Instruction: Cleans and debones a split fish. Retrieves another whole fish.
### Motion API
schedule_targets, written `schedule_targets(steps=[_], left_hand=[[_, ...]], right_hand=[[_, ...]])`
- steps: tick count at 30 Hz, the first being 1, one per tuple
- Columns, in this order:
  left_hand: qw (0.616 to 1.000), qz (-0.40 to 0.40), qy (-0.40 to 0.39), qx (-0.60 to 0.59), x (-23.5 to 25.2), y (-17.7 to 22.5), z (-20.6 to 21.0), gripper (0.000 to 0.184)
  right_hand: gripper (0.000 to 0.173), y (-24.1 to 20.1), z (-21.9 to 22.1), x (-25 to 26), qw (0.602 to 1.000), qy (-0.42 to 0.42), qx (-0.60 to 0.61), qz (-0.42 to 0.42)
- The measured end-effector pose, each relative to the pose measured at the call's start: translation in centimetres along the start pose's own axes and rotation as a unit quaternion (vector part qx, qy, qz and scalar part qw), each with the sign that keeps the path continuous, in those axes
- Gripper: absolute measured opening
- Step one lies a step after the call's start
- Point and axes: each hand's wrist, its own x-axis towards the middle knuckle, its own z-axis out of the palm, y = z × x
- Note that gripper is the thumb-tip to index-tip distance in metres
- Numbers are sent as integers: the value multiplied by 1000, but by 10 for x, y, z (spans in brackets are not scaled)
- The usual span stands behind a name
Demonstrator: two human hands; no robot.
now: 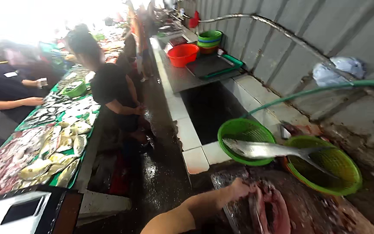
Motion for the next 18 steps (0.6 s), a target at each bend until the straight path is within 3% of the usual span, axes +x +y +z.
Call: schedule_targets(steps=[2, 3, 5, 7, 9, 11, 18], left_hand=[[998, 56, -20, 26, 17, -17, -5, 37], [997, 64, -42, 21, 21, -21, -6, 42], [997, 19, -48, 56, 17, -10, -8, 42], [994, -12, -9, 110, 30, 3, -1, 42], [988, 24, 25, 153, 55, -9, 3, 42], [988, 45, 8, 145, 61, -16, 7, 36], [995, 56, -33, 79, 43, -17, 5, 29]], right_hand=[[42, 117, 29, 22, 973, 186, -111, -74], [45, 162, 35, 29, 959, 245, -130, -62], [42, 200, 29, 28, 966, 239, -93, 27], [33, 192, 14, 22, 974, 221, -11, 38], [22, 167, 14, 17, 973, 192, 124, 3], [17, 153, 20, 21, 963, 154, 219, -30], [21, 152, 40, 73, 969, 95, 226, -25]])
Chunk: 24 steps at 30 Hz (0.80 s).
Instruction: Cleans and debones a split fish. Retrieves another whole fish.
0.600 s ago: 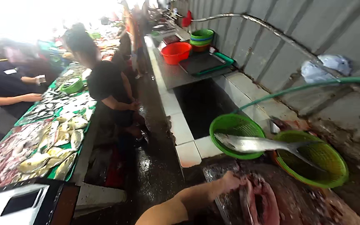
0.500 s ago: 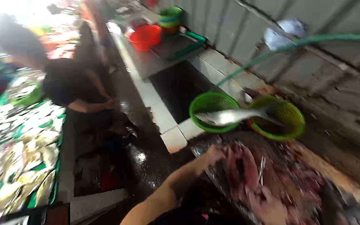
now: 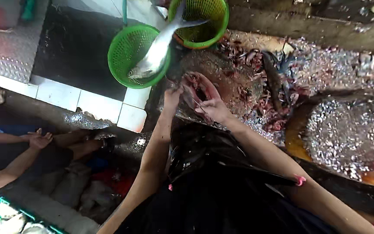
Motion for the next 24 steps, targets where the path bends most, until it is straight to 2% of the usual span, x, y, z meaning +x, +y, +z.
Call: schedule_targets(steps=[3, 6, 8, 12, 17, 20, 24], left_hand=[[997, -14, 1, -73, 1, -4, -2, 23], [992, -30, -7, -123, 2, -4, -1, 18], [989, -38, -4, -140, 4, -5, 0, 21], [987, -20, -8, -156, 3, -5, 4, 18], [987, -1, -35, -157, 1, -3, 4, 20], [985, 11, -51, -166, 3, -8, 2, 23], [984, -1, -15, -180, 3, -11, 14, 25]], right_hand=[[17, 6, 2, 8, 997, -14, 73, 16], [21, 16, 6, 11, 980, -21, 194, 31], [23, 24, 9, 11, 972, -28, 230, 34], [25, 25, 12, 0, 970, -38, 235, 53], [21, 22, 6, 12, 968, -45, 244, 33], [18, 18, 3, 7, 980, -51, 189, 26], [19, 21, 4, 0, 991, -33, 128, 21]])
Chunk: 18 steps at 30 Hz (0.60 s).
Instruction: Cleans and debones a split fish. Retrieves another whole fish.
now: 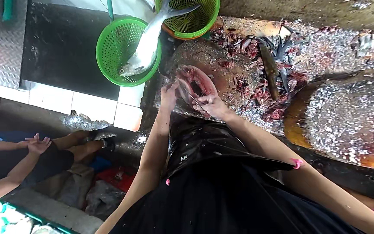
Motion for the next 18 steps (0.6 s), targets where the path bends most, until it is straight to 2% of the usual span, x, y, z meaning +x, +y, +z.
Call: schedule_targets(steps=[8, 10, 13, 18], left_hand=[[997, 10, 70, -13, 8, -6, 8, 28], [998, 13, 57, -16, 10, -8, 5, 30], [999, 20, 27, -19, 7, -7, 1, 24], [1000, 22, -18, -7, 1, -4, -5, 23]], right_hand=[[19, 9, 7, -9, 998, 30, -57, -20], [21, 10, 6, -13, 996, 37, -75, -41], [20, 7, 2, -10, 997, 42, -18, -62], [17, -5, -3, 2, 999, 20, 5, -49]])
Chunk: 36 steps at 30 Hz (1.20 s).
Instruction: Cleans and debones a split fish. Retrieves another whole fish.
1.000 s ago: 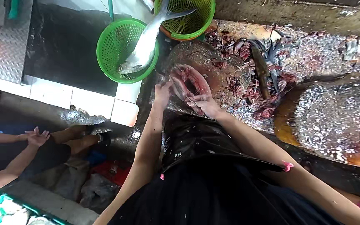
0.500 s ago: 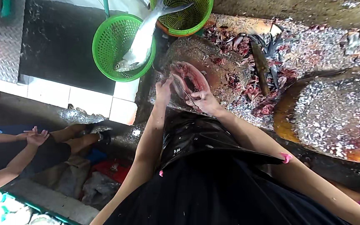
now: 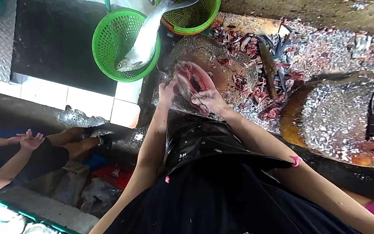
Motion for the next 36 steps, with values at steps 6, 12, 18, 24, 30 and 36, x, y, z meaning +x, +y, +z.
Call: schedule_targets(steps=[6, 12, 18, 24, 30, 36], left_hand=[[999, 20, -2, -35, -4, -2, -2, 20], [998, 33, 33, -33, 1, -8, 5, 23], [999, 29, 19, -26, 1, -7, 1, 21], [1000, 26, -4, 6, -7, -2, -3, 24], [999, 43, 13, 7, -6, -6, -2, 21], [999, 32, 10, -15, -6, -5, 1, 22]], right_hand=[[16, -2, -2, 2, 995, -13, -98, -8], [18, 4, 1, -6, 989, -4, -151, -1], [17, 11, 4, -14, 995, 23, -85, -37], [16, 0, -4, 0, 988, -15, -147, -32], [21, 1, -3, -7, 969, -8, -244, -20], [24, 2, -2, -15, 959, -11, -281, -16]])
